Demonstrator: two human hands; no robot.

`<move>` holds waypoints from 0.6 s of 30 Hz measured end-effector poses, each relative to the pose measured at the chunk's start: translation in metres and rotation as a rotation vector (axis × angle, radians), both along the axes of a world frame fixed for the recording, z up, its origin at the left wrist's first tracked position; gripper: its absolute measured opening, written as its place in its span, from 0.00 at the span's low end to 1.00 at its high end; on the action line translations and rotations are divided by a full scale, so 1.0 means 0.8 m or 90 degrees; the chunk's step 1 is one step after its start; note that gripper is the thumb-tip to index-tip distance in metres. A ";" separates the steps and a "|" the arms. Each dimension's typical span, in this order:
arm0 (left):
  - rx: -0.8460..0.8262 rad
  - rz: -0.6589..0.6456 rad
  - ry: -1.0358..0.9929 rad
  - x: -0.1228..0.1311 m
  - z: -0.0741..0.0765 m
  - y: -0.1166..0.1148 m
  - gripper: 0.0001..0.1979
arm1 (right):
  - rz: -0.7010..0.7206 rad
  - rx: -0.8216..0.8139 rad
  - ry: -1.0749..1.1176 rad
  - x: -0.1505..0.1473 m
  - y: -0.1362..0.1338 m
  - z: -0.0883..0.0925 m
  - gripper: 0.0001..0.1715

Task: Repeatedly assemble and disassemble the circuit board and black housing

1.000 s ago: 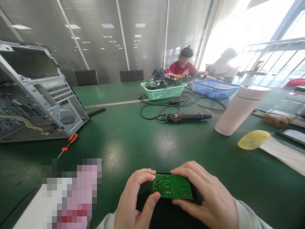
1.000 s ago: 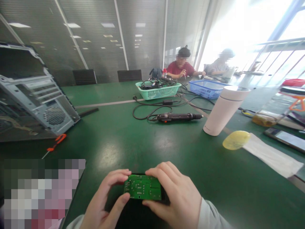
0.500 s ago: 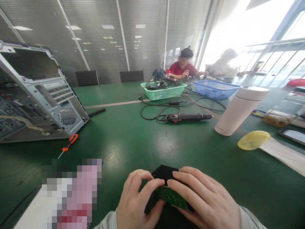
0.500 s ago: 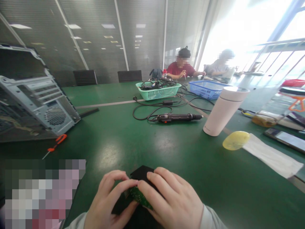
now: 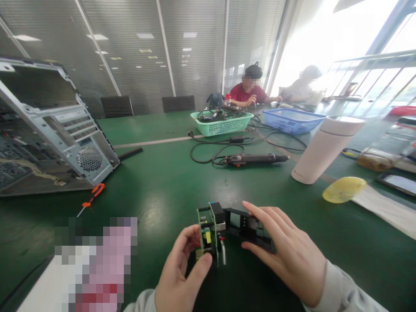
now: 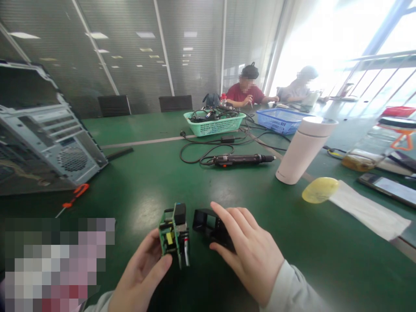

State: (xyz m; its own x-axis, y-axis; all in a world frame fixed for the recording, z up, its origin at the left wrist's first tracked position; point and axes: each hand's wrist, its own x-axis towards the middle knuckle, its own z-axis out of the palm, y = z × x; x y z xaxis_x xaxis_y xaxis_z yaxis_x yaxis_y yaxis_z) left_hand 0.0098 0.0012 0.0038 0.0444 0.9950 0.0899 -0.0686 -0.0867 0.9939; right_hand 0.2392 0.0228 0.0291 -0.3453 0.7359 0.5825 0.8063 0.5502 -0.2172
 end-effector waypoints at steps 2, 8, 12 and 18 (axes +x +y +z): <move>-0.087 -0.024 -0.082 0.000 0.000 0.003 0.20 | -0.008 -0.008 0.013 0.000 0.002 -0.003 0.29; -0.161 -0.105 -0.079 -0.012 0.004 0.004 0.24 | -0.041 -0.031 0.057 0.000 0.003 -0.010 0.30; -0.088 -0.166 -0.030 -0.015 0.008 0.004 0.25 | -0.085 -0.108 0.127 0.002 0.001 -0.007 0.27; -0.122 -0.149 -0.093 -0.007 0.015 0.006 0.25 | -0.092 -0.270 0.299 0.004 0.006 0.014 0.25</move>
State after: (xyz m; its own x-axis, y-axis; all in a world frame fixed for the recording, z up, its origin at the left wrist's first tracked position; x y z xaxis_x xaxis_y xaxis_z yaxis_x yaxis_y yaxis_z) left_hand 0.0042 0.0060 0.0159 0.2738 0.9588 -0.0756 -0.2078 0.1358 0.9687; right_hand 0.2426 0.0273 0.0406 -0.0048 0.9552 0.2959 0.6314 0.2324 -0.7398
